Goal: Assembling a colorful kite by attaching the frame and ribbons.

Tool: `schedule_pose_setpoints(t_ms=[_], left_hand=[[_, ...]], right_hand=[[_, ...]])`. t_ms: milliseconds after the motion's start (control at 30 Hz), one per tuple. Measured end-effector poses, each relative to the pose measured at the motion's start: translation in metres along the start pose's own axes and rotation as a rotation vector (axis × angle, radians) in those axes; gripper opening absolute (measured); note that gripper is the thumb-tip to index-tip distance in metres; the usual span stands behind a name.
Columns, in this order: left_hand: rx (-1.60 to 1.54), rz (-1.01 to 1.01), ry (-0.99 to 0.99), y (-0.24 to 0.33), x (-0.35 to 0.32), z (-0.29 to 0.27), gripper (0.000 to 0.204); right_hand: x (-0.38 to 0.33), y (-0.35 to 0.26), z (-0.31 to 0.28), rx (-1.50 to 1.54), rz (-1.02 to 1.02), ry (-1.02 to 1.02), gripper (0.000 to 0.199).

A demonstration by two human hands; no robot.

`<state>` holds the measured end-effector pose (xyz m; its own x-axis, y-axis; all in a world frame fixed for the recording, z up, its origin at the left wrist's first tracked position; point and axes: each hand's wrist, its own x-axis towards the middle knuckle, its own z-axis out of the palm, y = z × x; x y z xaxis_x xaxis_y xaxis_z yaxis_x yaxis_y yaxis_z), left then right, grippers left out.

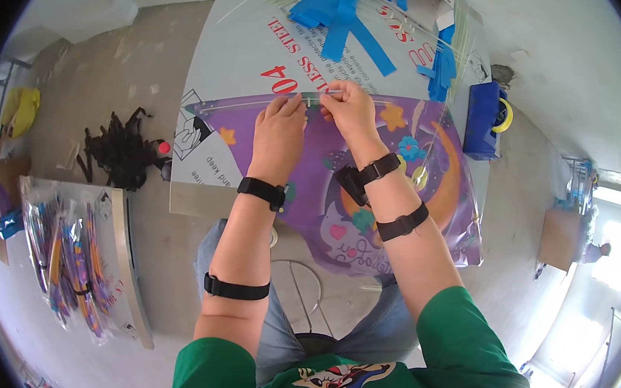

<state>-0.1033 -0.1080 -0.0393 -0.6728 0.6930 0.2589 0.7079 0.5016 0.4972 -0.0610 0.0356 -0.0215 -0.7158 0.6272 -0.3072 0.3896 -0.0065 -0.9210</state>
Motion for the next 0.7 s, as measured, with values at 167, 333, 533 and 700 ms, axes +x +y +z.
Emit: schedule_pose_setpoints(t_ms=[167,333,533,700], left_hand=[[-0.027,-0.018,-0.011,0.000,-0.001,-0.002,0.028],[-0.035,-0.027,-0.026,0.001,0.000,-0.003,0.029],[-0.033,-0.027,-0.018,0.000,0.000,-0.003,0.028],[-0.033,-0.025,-0.017,0.001,0.001,-0.002,0.028]], right_hand=[[0.004,0.008,0.005,-0.046,-0.032,0.045,0.019],[0.006,0.009,0.005,-0.109,-0.075,0.068,0.021],[0.008,0.011,0.008,-0.160,-0.068,0.098,0.022],[0.016,0.020,0.007,-0.263,-0.080,0.123,0.025]])
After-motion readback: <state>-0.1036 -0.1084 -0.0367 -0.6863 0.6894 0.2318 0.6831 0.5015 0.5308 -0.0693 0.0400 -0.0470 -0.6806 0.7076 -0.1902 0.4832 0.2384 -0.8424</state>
